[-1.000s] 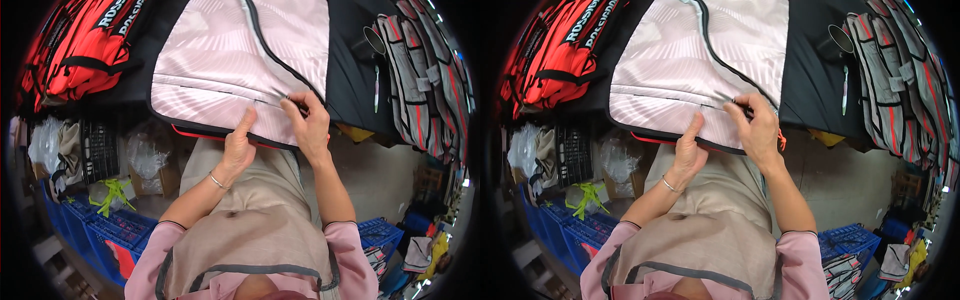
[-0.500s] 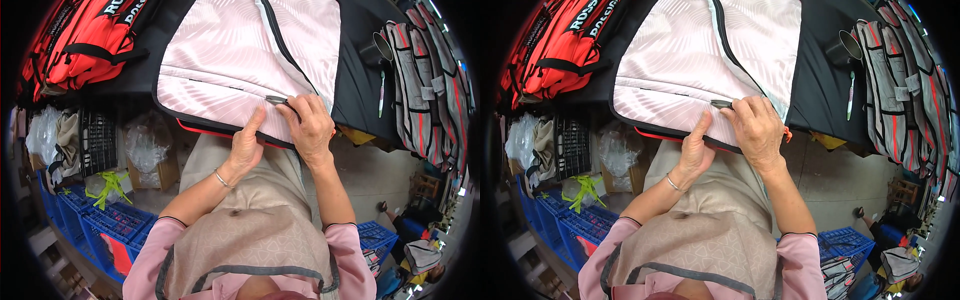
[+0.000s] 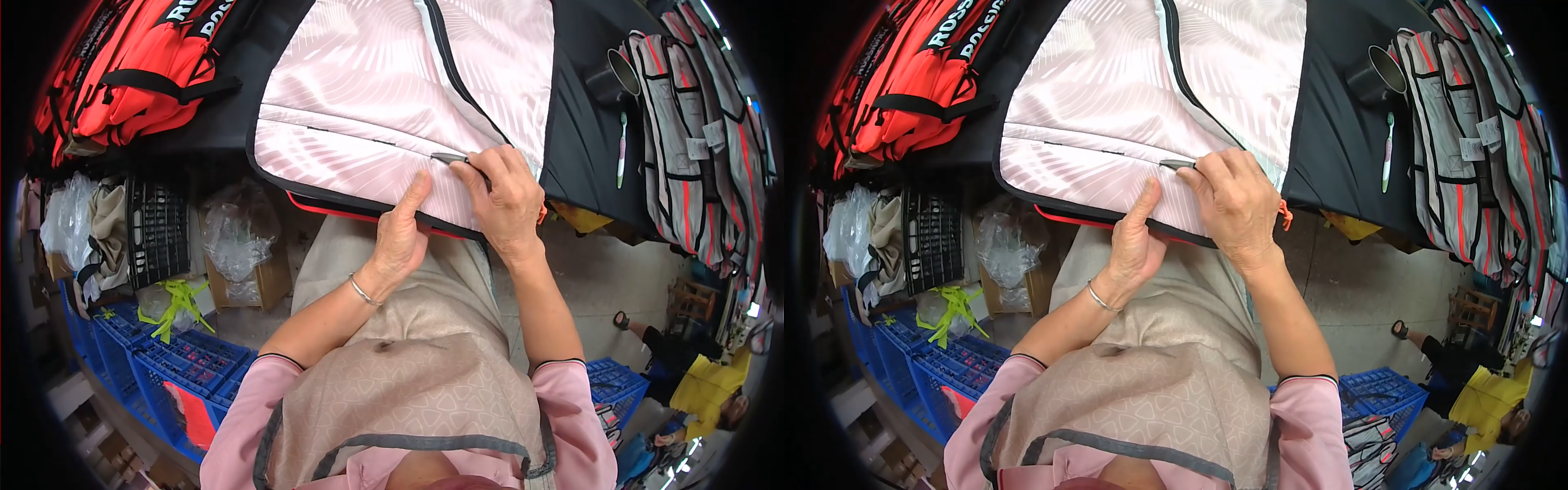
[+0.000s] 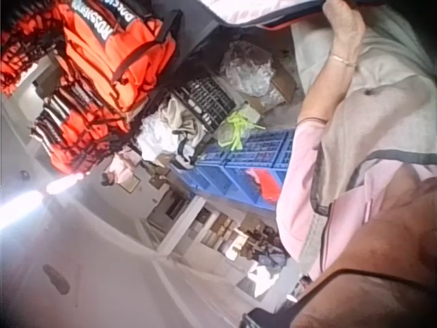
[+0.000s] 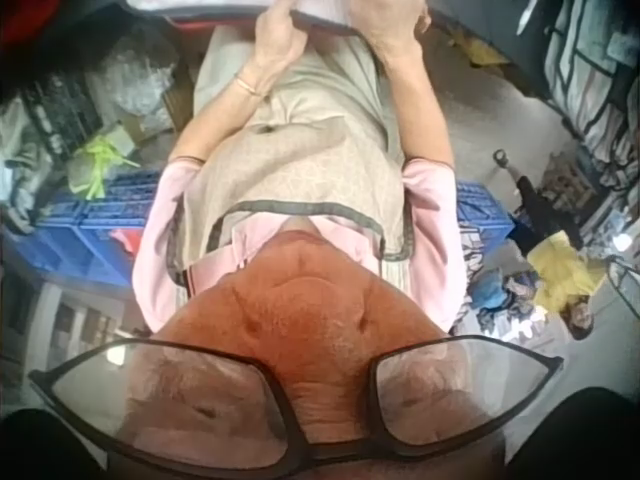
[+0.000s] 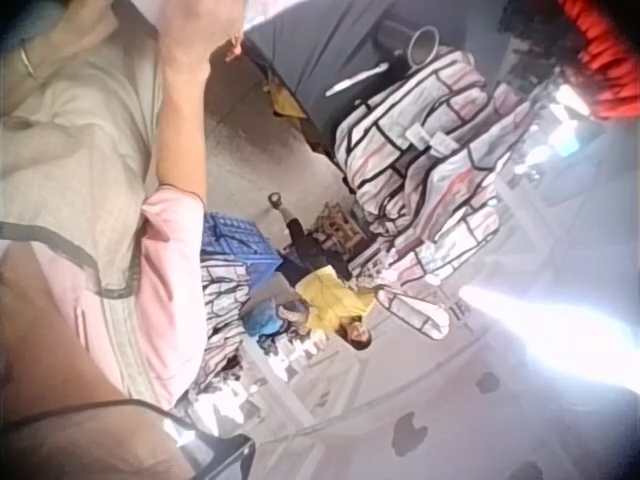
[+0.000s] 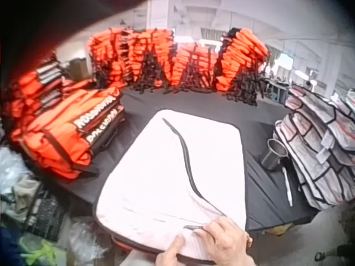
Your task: The recorder is inspecting, cleaning, and trimming thread on backpacks in a factory environment.
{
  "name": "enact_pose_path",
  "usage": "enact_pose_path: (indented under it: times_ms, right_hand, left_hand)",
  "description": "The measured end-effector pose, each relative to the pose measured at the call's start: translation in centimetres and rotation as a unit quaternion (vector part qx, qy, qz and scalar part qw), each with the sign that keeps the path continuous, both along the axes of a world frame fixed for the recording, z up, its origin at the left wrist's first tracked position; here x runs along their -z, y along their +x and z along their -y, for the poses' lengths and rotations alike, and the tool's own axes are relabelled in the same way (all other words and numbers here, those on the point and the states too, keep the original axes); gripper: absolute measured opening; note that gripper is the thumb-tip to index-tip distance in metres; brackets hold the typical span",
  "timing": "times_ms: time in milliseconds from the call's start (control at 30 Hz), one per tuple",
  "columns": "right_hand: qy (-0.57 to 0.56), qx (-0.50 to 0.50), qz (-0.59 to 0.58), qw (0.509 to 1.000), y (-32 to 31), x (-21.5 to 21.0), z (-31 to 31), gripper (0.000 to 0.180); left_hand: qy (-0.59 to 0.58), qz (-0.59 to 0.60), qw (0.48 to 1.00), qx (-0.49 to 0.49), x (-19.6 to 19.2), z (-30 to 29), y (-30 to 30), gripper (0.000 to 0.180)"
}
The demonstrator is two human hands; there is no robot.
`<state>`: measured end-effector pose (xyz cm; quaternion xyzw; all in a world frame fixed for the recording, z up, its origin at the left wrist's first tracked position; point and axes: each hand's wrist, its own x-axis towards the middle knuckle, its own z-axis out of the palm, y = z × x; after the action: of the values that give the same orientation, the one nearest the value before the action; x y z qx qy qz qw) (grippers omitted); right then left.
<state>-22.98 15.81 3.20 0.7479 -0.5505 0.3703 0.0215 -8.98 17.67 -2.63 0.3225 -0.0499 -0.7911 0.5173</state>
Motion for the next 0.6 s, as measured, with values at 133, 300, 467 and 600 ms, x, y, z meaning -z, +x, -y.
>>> enact_pose_path:
  times_ms: [133,300,467,600]
  right_hand:
    - [0.027,0.026,0.038,0.999,-0.41,-0.32,-0.19,0.020]
    - [0.018,0.001,0.014,1.000,-0.08,-0.17,-0.32,0.020]
    - [-0.029,0.009,-0.052,0.998,0.14,0.40,0.14,0.022]
    - [-0.063,0.013,-0.097,0.993,0.11,0.28,0.16,0.022]
  left_hand:
    - [-0.001,-0.004,1.000,0.012,-0.25,0.09,0.18,0.056]
    - [-0.009,0.003,1.000,-0.003,-0.31,-0.03,-0.13,0.055]
    - [0.010,0.009,1.000,-0.010,-0.48,-0.11,-0.11,0.054]
    - [0.024,-0.001,1.000,-0.005,-0.51,-0.09,-0.06,0.052]
